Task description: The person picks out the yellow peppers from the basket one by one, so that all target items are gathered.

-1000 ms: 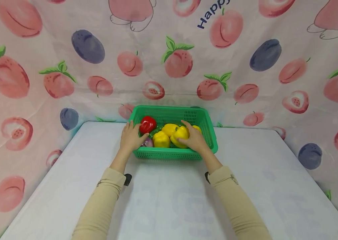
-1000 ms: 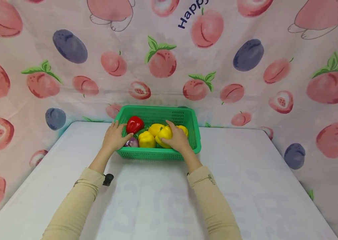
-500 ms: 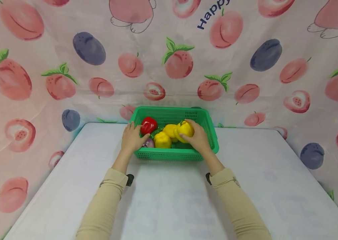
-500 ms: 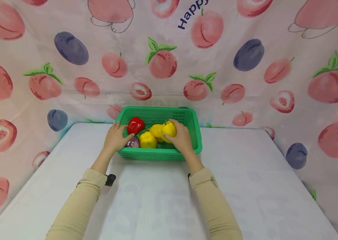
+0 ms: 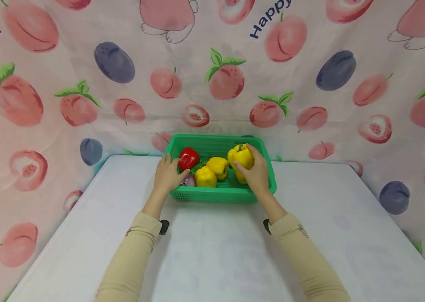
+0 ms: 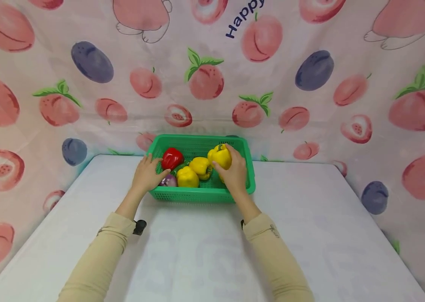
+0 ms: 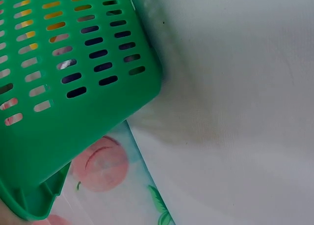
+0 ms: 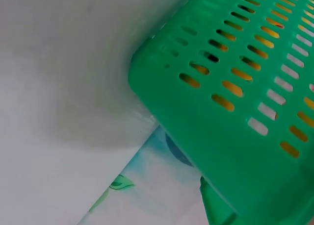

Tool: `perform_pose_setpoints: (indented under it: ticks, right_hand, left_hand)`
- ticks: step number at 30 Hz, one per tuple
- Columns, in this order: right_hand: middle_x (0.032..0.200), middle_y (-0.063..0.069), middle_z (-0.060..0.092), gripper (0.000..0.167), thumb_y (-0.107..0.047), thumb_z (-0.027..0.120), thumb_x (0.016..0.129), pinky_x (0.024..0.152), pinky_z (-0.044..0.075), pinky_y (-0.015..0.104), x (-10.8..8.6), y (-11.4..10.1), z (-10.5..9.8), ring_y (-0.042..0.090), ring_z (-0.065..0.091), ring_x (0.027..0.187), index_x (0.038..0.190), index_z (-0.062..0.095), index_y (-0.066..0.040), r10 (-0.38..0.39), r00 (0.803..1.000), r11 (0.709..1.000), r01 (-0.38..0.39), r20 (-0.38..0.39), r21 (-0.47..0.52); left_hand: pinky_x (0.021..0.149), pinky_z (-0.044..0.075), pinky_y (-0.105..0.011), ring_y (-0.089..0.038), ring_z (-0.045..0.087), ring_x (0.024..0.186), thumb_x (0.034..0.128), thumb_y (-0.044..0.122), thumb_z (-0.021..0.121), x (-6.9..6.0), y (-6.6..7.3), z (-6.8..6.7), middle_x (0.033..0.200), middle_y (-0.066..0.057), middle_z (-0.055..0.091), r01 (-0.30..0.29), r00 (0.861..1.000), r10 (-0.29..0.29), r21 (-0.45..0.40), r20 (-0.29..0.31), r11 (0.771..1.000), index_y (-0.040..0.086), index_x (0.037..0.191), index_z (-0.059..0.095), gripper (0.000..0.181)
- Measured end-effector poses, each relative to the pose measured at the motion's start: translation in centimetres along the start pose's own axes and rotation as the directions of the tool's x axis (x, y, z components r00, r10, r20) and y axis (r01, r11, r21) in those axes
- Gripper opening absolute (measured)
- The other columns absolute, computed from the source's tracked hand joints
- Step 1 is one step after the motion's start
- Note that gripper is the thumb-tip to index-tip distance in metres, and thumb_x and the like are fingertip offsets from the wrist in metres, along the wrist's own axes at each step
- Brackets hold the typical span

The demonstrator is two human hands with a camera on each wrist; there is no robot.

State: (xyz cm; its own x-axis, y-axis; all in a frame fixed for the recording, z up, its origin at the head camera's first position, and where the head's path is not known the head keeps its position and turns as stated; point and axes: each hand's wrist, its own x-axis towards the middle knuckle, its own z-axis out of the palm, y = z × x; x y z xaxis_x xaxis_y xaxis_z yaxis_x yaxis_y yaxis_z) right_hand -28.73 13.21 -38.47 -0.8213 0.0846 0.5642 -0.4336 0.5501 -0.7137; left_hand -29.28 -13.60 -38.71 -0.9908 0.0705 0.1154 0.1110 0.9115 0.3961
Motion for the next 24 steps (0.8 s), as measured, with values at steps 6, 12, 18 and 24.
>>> perform_pose_setpoints:
  ticks: [6,12,18,24]
  right_hand:
    - [0.135,0.016,0.054,0.061,-0.018,0.074,0.081,0.103,0.043,0.045,-0.1,-0.1,-1.1,0.031,0.051,0.122,0.135,0.049,-0.003,0.015,1.000,0.997,-0.014,-0.022,0.071]
    - [0.133,0.017,0.055,0.062,-0.020,0.075,0.080,0.096,0.045,0.045,-0.5,-0.2,-2.3,0.032,0.053,0.111,0.135,0.049,-0.005,0.033,0.998,0.998,-0.031,-0.055,0.050]
    - [0.131,0.015,0.055,0.062,-0.021,0.075,0.080,0.081,0.044,0.036,-1.0,0.4,-3.3,0.028,0.049,0.101,0.135,0.049,-0.006,0.054,0.994,0.997,-0.049,-0.092,0.060]
    - [0.133,0.014,0.055,0.061,-0.019,0.074,0.081,0.077,0.043,0.032,-1.3,1.1,-4.2,0.028,0.051,0.100,0.135,0.048,-0.005,0.048,0.991,0.996,-0.039,-0.124,0.075]
  left_hand:
    - [0.119,0.012,-0.052,-0.045,0.013,0.143,0.0933,0.043,0.051,0.1,-0.3,0.4,0.152,-0.029,0.019,0.000,1.000,0.000,-0.008,-0.011,1.000,0.004,0.139,0.043,0.061]
    - [0.119,0.010,-0.051,-0.045,0.012,0.143,0.0930,0.043,0.051,0.0,-0.1,0.3,0.152,-0.030,0.019,0.000,1.000,0.000,-0.015,-0.006,1.000,0.004,0.139,0.043,0.061]
    - [0.118,0.012,-0.052,-0.046,0.013,0.142,0.0930,0.044,0.051,0.0,-0.1,0.2,0.152,-0.030,0.019,-0.002,1.000,0.001,-0.005,-0.008,1.000,0.004,0.139,0.043,0.061]
    - [0.118,0.011,-0.053,-0.045,0.013,0.143,0.0930,0.043,0.051,0.0,-0.1,0.2,0.152,-0.029,0.018,0.003,1.000,-0.003,-0.016,-0.004,1.000,0.005,0.139,0.043,0.061]
